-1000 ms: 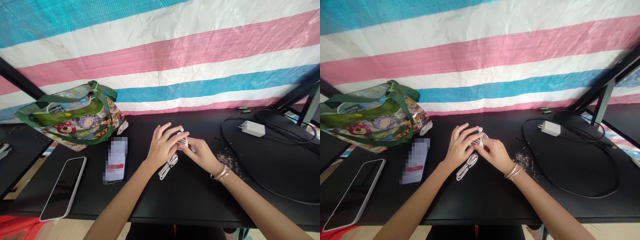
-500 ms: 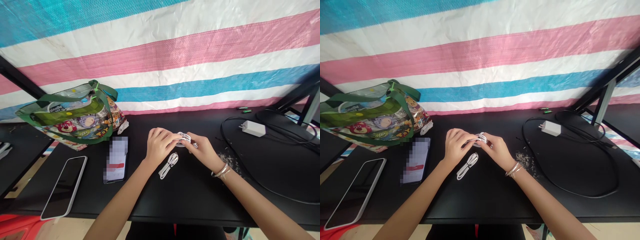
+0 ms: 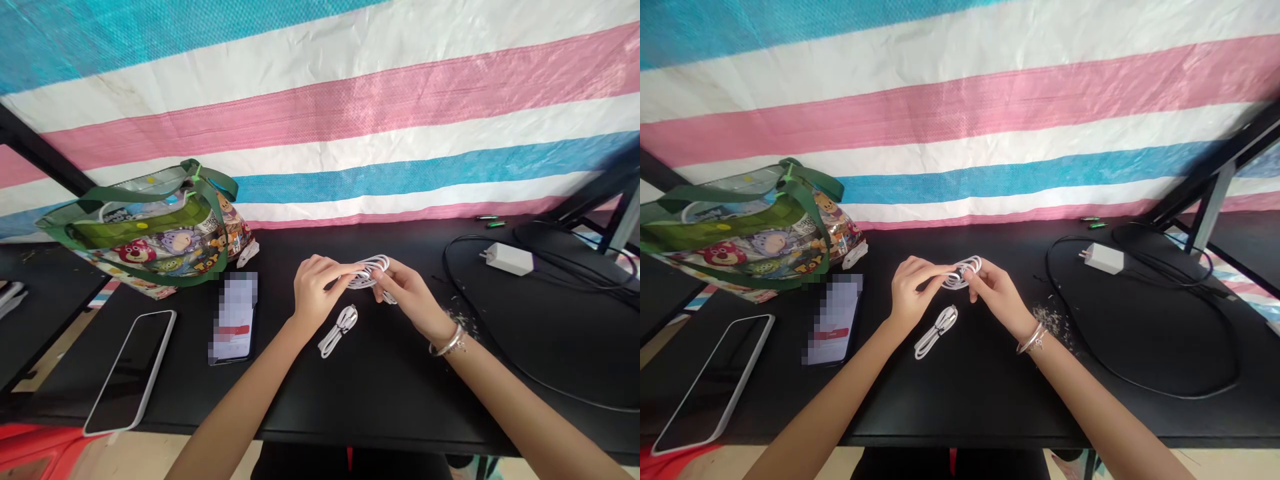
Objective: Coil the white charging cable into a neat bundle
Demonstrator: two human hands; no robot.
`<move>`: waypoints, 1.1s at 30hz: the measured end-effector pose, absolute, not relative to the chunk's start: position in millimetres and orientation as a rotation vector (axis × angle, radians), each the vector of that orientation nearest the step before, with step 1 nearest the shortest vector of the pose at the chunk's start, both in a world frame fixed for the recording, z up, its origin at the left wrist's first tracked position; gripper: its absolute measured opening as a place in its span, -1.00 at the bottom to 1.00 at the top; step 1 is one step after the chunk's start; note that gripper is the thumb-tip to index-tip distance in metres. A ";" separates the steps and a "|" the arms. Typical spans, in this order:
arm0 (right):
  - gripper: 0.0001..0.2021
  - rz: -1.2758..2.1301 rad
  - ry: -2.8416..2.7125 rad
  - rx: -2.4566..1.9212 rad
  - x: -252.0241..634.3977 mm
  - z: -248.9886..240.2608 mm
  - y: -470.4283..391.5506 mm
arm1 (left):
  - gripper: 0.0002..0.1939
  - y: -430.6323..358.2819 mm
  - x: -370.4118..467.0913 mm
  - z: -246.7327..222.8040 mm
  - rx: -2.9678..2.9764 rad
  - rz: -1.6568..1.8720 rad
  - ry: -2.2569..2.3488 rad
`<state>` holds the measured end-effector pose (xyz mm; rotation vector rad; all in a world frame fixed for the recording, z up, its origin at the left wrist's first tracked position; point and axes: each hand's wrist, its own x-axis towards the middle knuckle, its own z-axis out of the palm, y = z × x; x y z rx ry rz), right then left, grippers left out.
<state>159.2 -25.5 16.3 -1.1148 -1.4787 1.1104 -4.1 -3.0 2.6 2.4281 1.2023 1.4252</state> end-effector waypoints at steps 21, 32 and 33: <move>-0.59 1.254 -1.347 -1.005 158.3 17.2 -29.7 | -0.73 -5.0 -1.1 -0.4 2.305 1.112 1.242; -0.60 0.968 -1.494 -0.995 154.7 18.0 -31.8 | -0.81 -10.5 5.8 8.8 1.999 0.684 1.658; -0.61 0.945 -1.500 -0.999 154.7 17.0 -32.1 | -0.83 -10.5 6.4 9.5 1.980 0.672 1.673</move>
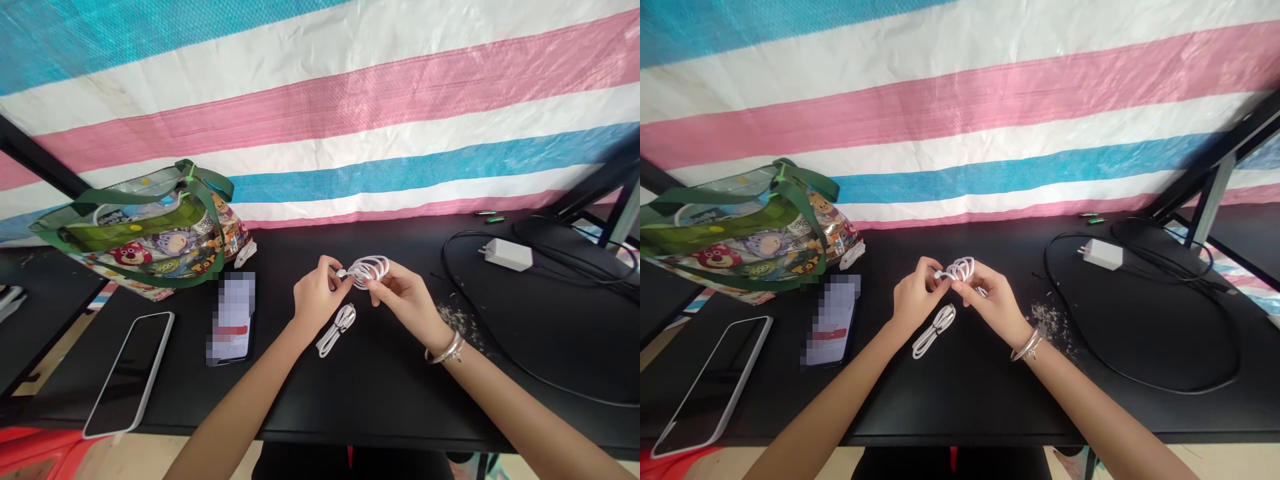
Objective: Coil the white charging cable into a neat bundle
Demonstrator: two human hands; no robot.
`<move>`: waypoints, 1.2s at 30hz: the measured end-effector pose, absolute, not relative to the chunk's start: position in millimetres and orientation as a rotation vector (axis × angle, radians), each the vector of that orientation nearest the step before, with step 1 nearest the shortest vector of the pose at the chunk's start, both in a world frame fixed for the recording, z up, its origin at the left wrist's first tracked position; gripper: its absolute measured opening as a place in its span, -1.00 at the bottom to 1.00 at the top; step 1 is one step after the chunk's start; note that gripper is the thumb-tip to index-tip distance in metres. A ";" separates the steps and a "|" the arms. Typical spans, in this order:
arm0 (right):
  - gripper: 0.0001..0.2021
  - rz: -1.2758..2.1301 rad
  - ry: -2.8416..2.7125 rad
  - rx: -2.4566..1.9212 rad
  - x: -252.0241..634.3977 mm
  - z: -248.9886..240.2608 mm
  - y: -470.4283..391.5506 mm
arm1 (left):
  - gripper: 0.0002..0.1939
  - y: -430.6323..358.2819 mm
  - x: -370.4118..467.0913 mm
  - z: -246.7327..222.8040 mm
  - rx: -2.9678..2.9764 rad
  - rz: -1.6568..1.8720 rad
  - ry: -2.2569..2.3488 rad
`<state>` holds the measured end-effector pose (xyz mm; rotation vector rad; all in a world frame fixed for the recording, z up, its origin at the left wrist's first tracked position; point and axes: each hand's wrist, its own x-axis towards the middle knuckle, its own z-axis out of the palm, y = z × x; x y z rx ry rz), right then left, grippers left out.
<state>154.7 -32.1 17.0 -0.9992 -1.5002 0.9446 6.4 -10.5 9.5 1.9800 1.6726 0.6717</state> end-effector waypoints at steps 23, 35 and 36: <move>-0.61 0.505 -1.870 -0.913 150.4 19.2 -40.2 | -0.88 -8.0 5.6 11.9 1.796 0.839 1.555; -0.58 0.352 -1.905 -0.937 154.4 17.9 -39.6 | -0.95 1.0 0.0 1.1 1.672 1.164 1.332; -0.59 0.354 -1.887 -0.949 155.3 18.5 -39.3 | -0.95 1.7 -0.3 0.7 1.663 1.178 1.300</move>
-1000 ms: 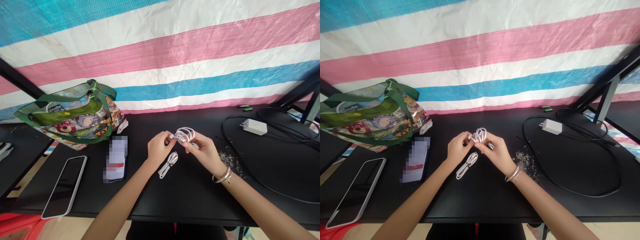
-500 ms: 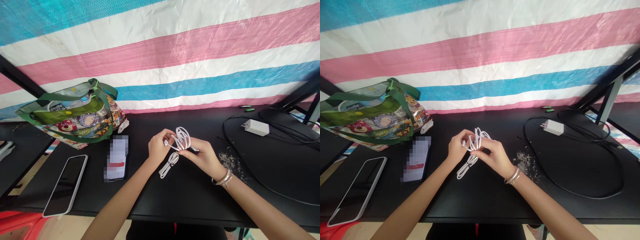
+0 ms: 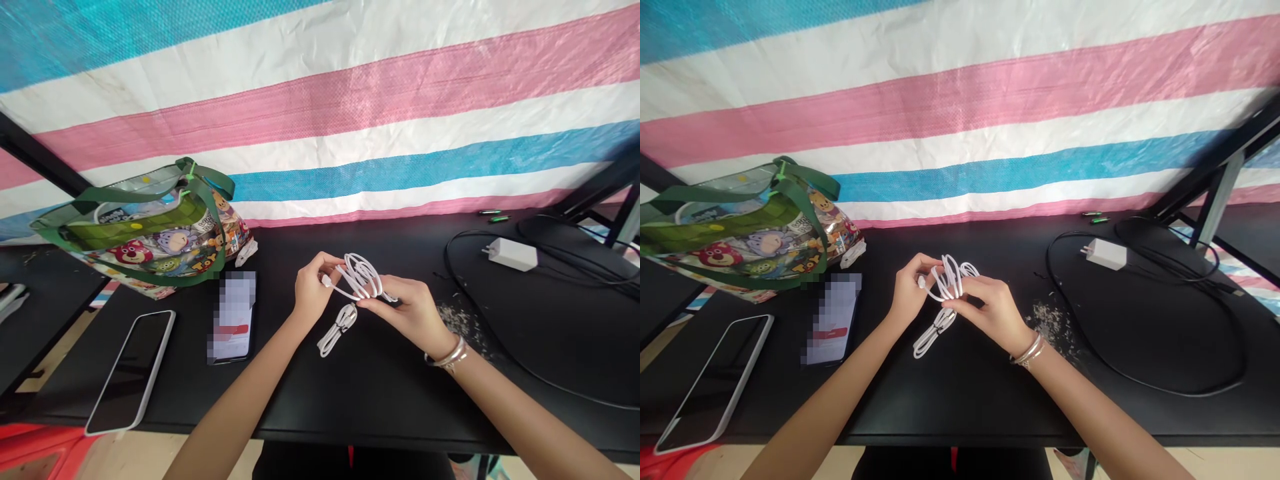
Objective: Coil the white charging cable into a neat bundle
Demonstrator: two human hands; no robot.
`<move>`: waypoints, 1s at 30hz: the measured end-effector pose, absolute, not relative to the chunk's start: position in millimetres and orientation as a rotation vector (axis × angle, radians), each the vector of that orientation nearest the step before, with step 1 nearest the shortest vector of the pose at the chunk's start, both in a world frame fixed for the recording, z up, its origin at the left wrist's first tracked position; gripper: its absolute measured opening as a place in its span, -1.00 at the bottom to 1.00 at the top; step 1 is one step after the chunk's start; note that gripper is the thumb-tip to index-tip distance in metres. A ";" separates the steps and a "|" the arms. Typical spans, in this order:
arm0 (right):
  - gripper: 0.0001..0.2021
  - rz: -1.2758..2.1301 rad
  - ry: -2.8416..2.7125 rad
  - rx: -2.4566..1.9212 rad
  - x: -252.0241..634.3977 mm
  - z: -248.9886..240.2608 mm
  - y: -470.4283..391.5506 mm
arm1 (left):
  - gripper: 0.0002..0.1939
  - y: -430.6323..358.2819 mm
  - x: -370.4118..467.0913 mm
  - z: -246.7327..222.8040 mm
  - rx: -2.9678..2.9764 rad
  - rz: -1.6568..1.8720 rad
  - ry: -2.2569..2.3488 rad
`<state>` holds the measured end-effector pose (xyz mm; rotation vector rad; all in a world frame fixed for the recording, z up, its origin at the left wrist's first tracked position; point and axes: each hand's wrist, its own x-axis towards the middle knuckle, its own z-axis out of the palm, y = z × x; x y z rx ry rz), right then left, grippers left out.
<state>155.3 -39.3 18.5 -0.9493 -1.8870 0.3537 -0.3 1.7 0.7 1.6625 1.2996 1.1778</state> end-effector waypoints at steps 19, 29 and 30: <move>-0.61 0.884 -1.274 -1.033 170.2 23.9 -23.3 | -0.92 8.6 -0.9 0.1 1.351 0.988 1.019; -0.57 0.911 -1.290 -1.055 168.6 22.2 -23.9 | -0.88 6.1 0.4 1.1 1.123 0.914 1.060; -0.57 0.919 -1.288 -1.058 168.5 22.5 -24.0 | -0.87 6.1 0.4 0.6 1.107 0.914 1.060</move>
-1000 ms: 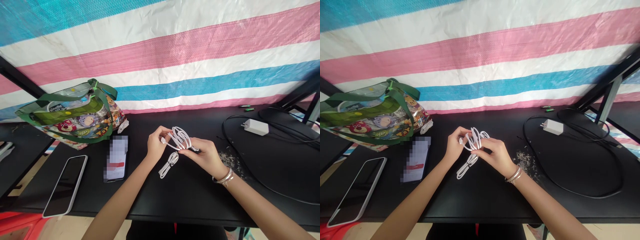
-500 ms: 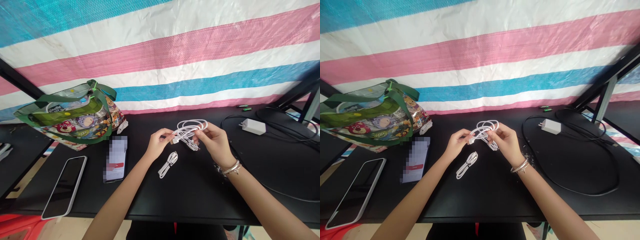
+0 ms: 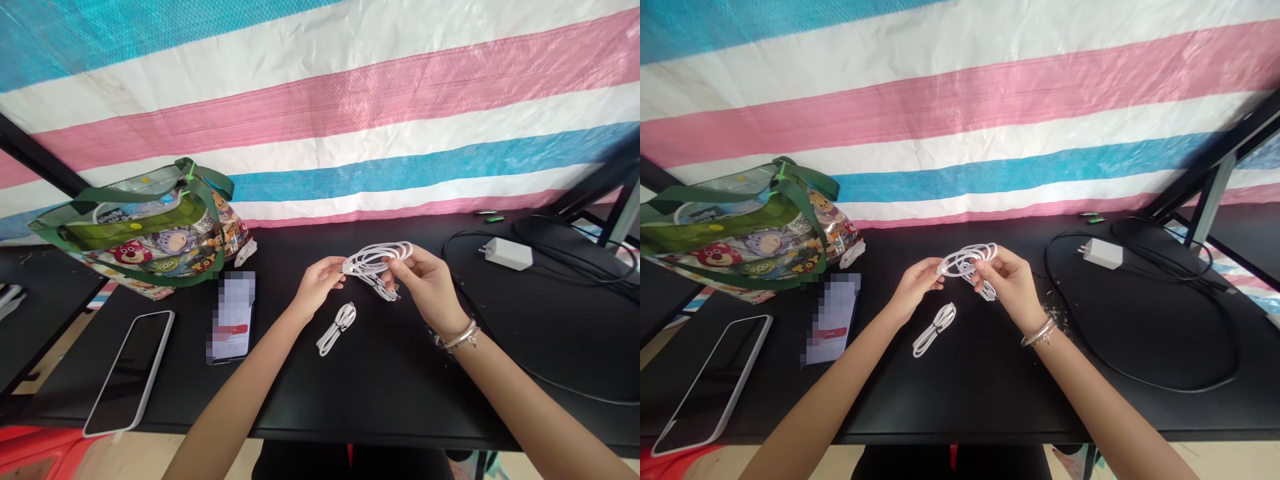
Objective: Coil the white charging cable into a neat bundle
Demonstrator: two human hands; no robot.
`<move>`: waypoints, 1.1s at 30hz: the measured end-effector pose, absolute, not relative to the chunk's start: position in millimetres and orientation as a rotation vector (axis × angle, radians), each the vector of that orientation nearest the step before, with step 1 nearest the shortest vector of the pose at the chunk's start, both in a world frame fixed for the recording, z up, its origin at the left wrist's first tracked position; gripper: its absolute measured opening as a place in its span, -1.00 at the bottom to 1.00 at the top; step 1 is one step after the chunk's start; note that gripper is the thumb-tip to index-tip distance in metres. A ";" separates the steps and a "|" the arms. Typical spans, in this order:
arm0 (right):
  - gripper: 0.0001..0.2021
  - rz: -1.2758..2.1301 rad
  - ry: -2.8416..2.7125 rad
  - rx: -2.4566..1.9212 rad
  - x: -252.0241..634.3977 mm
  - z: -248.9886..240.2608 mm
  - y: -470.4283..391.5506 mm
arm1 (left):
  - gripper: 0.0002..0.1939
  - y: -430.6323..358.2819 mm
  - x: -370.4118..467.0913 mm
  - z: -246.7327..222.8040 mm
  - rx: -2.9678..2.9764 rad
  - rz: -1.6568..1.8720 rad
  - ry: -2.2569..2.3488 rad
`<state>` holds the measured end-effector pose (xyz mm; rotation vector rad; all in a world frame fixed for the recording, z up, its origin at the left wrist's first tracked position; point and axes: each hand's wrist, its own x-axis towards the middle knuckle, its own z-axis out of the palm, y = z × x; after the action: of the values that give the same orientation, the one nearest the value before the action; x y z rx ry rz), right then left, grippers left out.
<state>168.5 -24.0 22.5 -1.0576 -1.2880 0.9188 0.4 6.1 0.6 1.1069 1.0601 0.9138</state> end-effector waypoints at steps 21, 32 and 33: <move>-0.56 1.261 -1.186 -0.949 169.9 24.6 -24.3 | -0.60 8.1 1.3 -8.3 0.835 0.927 0.865; -0.57 1.316 -1.228 -0.878 166.4 17.2 -25.9 | -0.80 3.8 2.7 -2.9 1.276 1.072 1.056; -0.57 1.316 -1.220 -0.880 166.2 17.3 -26.1 | -0.80 3.0 2.8 -2.1 1.365 1.096 1.072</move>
<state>166.2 -26.1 17.3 -0.8796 -1.2197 1.3159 2.8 3.0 -2.1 1.3653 1.0723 1.0957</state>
